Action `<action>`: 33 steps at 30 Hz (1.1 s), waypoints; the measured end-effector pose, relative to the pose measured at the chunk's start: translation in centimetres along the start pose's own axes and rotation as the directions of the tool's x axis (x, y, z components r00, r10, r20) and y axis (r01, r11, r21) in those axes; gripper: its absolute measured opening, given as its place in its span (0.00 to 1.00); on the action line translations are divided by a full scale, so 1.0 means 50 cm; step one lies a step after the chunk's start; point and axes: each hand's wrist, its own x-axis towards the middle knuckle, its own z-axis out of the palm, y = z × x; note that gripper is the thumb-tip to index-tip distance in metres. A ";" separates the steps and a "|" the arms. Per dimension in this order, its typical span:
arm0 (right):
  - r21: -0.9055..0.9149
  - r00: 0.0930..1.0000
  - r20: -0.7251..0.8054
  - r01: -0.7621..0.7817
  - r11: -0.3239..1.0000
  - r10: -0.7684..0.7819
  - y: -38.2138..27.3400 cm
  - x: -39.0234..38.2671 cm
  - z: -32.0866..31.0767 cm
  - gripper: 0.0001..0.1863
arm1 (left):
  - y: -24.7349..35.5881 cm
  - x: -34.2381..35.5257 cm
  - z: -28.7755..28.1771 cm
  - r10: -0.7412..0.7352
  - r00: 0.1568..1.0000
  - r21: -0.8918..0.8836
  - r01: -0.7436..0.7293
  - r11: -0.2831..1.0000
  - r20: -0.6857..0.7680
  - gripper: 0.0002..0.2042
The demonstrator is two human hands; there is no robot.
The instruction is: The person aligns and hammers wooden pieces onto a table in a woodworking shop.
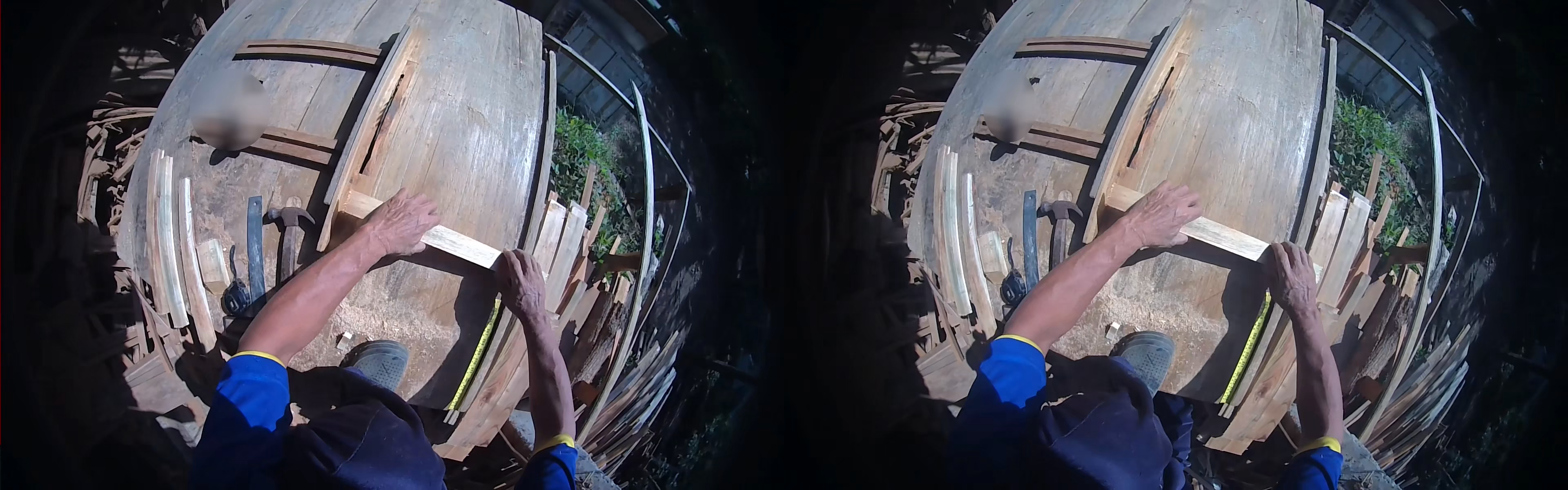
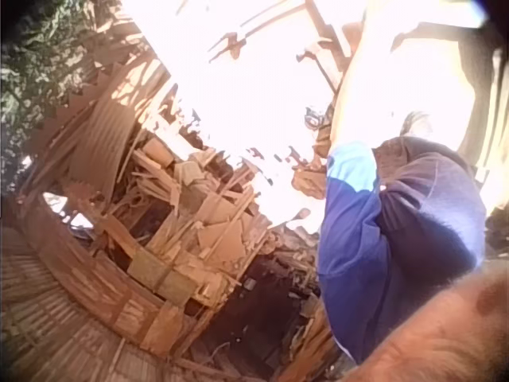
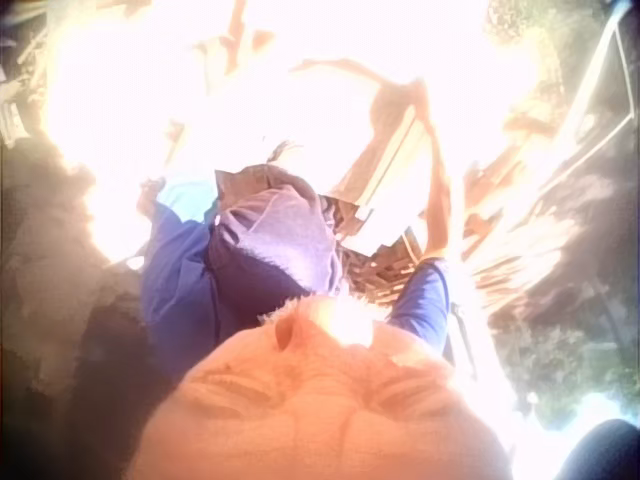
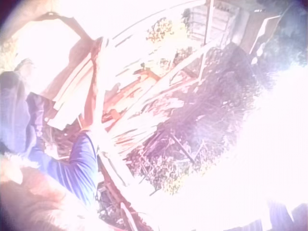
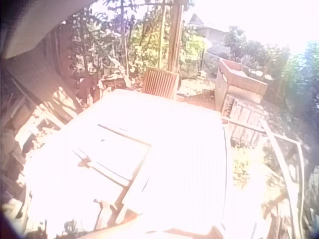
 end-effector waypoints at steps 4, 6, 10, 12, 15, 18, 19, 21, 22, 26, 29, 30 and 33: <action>-0.088 0.992 -0.110 -0.073 0.993 0.063 0.024 0.008 0.051 0.36 | -0.035 0.010 0.060 -0.069 0.987 0.087 0.082 0.993 -0.147 0.25; -0.136 0.990 -0.097 -0.116 0.984 0.103 0.046 0.010 0.066 0.36 | -0.021 0.014 0.077 -0.102 0.968 0.062 0.119 0.991 -0.230 0.27; -0.139 0.991 -0.110 -0.094 0.986 0.079 0.058 0.074 0.060 0.34 | -0.039 0.015 0.101 -0.228 0.912 0.000 0.242 0.970 -0.340 0.36; -0.161 0.993 -0.117 -0.042 0.986 0.023 0.070 0.099 0.056 0.36 | -0.058 0.029 0.111 -0.218 0.902 0.014 0.240 0.971 -0.373 0.36; -0.195 0.991 -0.131 -0.037 0.980 0.011 0.085 0.108 0.067 0.37 | -0.074 0.050 0.107 -0.196 0.887 0.020 0.224 0.974 -0.417 0.35; -0.211 0.991 -0.131 -0.023 0.977 -0.004 0.101 0.117 0.072 0.38 | -0.090 0.064 0.108 -0.161 0.874 0.028 0.195 0.980 -0.458 0.35; -0.217 0.993 -0.119 -0.024 0.976 -0.002 0.105 0.118 0.070 0.38 | -0.090 0.070 0.109 -0.167 0.871 0.012 0.194 0.981 -0.462 0.35; -0.229 0.994 -0.105 -0.030 0.973 0.006 0.116 0.123 0.071 0.38 | -0.093 0.080 0.111 -0.170 0.868 -0.011 0.187 0.982 -0.466 0.35; -0.230 0.994 -0.111 -0.029 0.973 0.003 0.117 0.131 0.067 0.37 | -0.101 0.081 0.111 -0.167 0.865 -0.002 0.188 0.982 -0.474 0.34; -0.219 0.993 -0.116 -0.022 0.975 -0.004 0.115 0.159 0.063 0.36 | -0.117 0.089 0.115 -0.189 0.866 -0.024 0.200 0.979 -0.463 0.34; -0.220 0.991 -0.133 -0.025 0.975 -0.005 0.131 0.169 0.060 0.36 | -0.124 0.108 0.120 -0.202 0.879 0.004 0.226 0.974 -0.432 0.36; -0.217 0.990 -0.140 -0.026 0.976 -0.004 0.136 0.172 0.060 0.35 | -0.129 0.115 0.121 -0.207 0.880 0.009 0.233 0.972 -0.427 0.37; -0.229 0.990 -0.142 -0.033 0.973 0.000 0.148 0.182 0.062 0.35 | -0.137 0.131 0.106 -0.181 0.851 0.006 0.211 0.978 -0.493 0.33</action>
